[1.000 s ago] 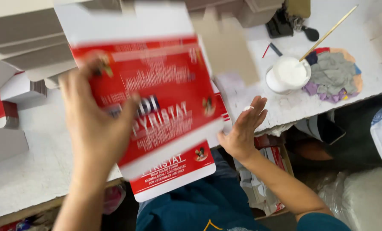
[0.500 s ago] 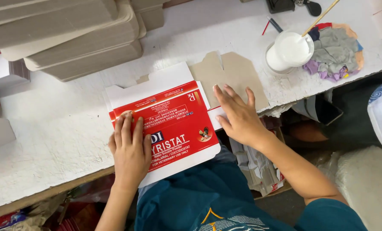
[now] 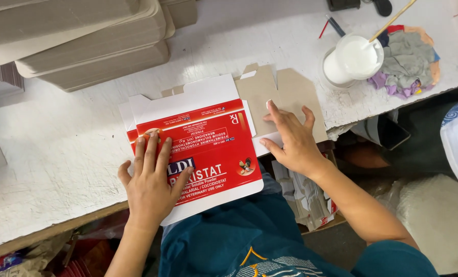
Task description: The person organizes stacks of flat cardboard packaging on a table before applying glue to the flaps with a brush. They then fold the cardboard into boxes and stack the finished products.
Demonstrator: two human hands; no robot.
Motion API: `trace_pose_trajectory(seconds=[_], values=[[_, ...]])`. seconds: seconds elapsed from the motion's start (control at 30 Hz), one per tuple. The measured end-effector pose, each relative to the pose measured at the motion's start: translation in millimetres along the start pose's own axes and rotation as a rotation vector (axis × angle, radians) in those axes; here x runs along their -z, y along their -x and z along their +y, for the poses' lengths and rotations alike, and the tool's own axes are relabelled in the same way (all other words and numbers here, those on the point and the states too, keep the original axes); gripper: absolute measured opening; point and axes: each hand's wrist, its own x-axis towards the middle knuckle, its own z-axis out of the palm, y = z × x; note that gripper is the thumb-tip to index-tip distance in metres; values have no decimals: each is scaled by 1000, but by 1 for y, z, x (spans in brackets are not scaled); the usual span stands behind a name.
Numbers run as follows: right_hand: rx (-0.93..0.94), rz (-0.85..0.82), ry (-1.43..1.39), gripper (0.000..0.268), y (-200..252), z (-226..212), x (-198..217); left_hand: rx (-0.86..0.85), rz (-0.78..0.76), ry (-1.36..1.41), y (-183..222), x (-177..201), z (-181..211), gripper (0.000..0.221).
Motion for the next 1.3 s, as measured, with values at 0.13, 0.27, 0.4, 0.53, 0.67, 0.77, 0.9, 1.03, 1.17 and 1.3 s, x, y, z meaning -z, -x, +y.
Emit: trace_pose_trajectory(seconds=[0.13, 0.27, 0.4, 0.53, 0.67, 0.77, 0.9, 1.03, 1.17, 1.3], values=[[-57, -50, -115, 87, -7, -9, 15, -6, 10, 73, 2, 7, 2, 73], [-39, -83, -324, 69, -33, 16, 14, -31, 16, 72, -1, 0, 1, 75], [28, -101, -366, 55, -47, 18, 10, -87, 7, 61, 24, -27, -6, 60], [-75, -164, -549, 53, -56, 24, 3, -136, -79, 327, 18, 16, 25, 98], [-157, -231, -831, 51, -45, 24, 0, -182, -221, 145, 39, 15, 27, 110], [-129, -220, -741, 50, -43, 18, 3, -218, -143, 223, 46, 7, 21, 97], [-17, -195, -375, 49, -45, 11, -2, -196, -124, 221, 52, 1, 19, 99], [17, -189, -244, 46, -43, 14, -6, -220, -91, 218, 55, -5, 15, 96], [-4, -178, -296, 45, -44, 11, -3, -219, -99, 205, 54, -5, 15, 96], [0, -162, -287, 47, -48, 10, -7, -215, -119, 208, 55, -6, 15, 97]])
